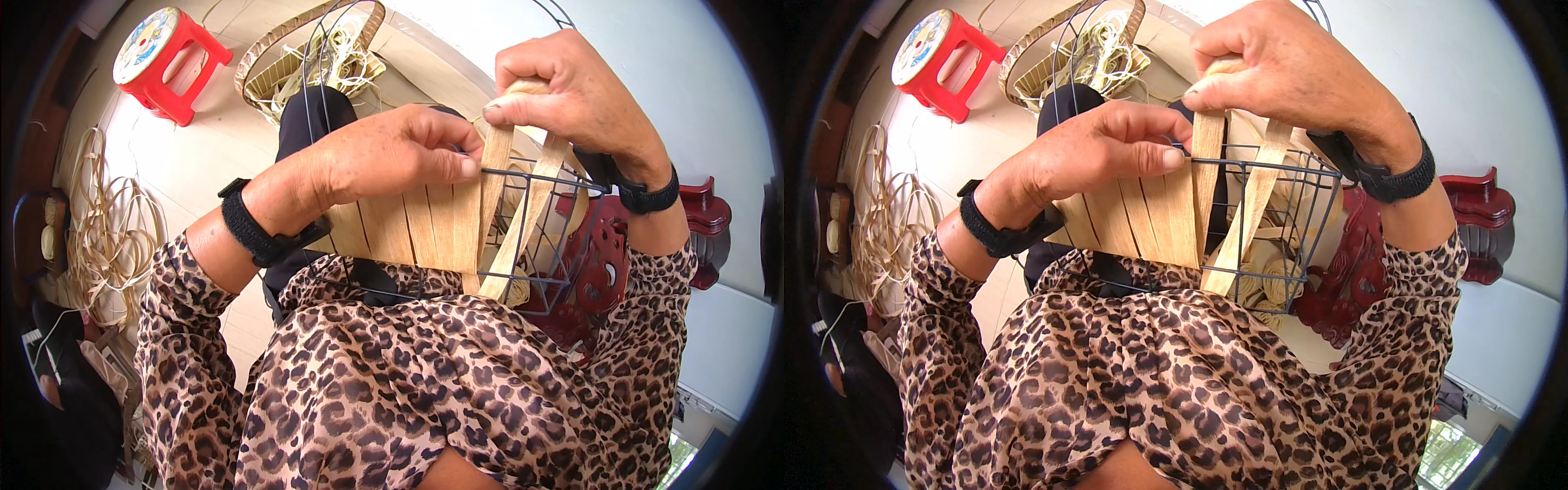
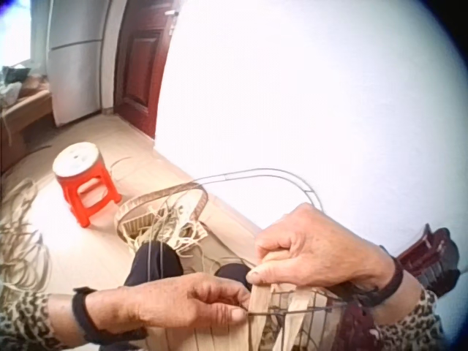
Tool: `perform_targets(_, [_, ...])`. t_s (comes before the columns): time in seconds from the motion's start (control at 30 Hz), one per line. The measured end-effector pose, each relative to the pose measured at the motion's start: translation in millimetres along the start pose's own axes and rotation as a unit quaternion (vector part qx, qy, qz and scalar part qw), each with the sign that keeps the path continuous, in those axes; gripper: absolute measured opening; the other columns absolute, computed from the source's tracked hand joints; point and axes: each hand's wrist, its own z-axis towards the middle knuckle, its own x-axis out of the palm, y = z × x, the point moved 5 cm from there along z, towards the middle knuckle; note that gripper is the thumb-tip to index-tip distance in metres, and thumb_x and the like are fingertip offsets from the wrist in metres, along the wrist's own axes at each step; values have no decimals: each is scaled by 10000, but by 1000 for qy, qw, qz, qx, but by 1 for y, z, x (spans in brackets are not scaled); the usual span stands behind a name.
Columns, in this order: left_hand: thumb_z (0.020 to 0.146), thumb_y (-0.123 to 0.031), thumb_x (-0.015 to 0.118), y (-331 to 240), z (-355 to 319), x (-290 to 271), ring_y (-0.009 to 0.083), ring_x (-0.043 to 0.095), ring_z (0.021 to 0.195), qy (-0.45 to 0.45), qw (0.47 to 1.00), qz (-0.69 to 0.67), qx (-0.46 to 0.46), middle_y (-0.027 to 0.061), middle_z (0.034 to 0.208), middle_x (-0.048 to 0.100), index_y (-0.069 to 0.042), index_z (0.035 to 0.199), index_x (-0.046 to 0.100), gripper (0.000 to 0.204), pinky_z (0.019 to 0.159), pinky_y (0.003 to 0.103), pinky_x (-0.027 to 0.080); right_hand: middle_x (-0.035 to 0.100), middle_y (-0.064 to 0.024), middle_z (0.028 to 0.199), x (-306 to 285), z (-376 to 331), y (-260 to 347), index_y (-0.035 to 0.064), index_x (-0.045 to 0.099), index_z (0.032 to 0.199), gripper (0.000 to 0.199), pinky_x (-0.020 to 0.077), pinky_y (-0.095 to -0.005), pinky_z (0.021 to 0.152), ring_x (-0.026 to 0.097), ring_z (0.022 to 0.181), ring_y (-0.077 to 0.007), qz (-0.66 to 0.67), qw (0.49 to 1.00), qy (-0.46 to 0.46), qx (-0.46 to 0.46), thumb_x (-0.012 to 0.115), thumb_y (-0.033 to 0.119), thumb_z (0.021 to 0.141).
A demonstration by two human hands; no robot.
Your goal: The person weaves strips of bamboo through a wire basket frame by hand, tucking the ends into the structure.
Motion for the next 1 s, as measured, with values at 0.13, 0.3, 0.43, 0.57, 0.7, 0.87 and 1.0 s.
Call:
perform_targets(0.13, [879,-187,528,-1,2,4,24,494,791,-9,999,24,30,-34,848,594,-20,984,600,209,756,200,414,463,-19,517,-2,3,14,7,496,591,190,315,-250,447,415,480,-82,-34,997,-7,-62,618,100,704])
perform_targets(0.3, [846,-136,578,-4,-1,-2,25,503,716,-62,997,32,19,-41,745,601,-13,927,626,155,704,198,424,442,-73,491,7,-3,19,18,490,599,181,324,-285,434,417,426,-167,45,994,9,-97,598,105,715])
perform_targets(0.43, [837,-124,590,-23,3,-2,37,511,721,-44,991,122,36,-21,761,620,-22,916,629,135,701,206,426,408,-120,452,4,-5,26,20,467,560,188,308,-306,400,400,382,-211,104,992,10,-75,576,99,692])
perform_targets(0.57, [836,-129,571,-17,5,-4,52,535,723,-55,991,80,88,28,768,644,-23,922,636,151,707,240,437,414,-120,443,4,-5,31,12,478,561,169,315,-313,401,403,378,-207,105,989,6,-105,554,99,684])
perform_targets(0.7, [836,-147,584,-11,6,-6,56,527,701,-81,989,96,83,17,724,630,-32,891,646,141,689,238,437,434,-118,444,7,1,29,-4,508,584,131,339,-307,413,426,385,-199,95,983,-38,-150,555,83,670])
perform_targets(0.87, [829,-147,595,-7,6,-12,54,501,622,-116,985,119,50,6,670,604,-26,890,652,146,598,240,437,500,-75,566,-2,-3,21,3,565,805,146,372,-302,477,458,489,-173,140,982,-25,-121,546,19,661])
perform_targets(1.0, [826,-132,591,-6,4,-16,50,495,606,-116,988,101,25,10,678,608,-21,911,654,154,577,236,437,485,-71,591,-3,14,-21,24,550,874,237,383,-329,513,483,556,-199,18,990,-64,-124,521,-32,645])
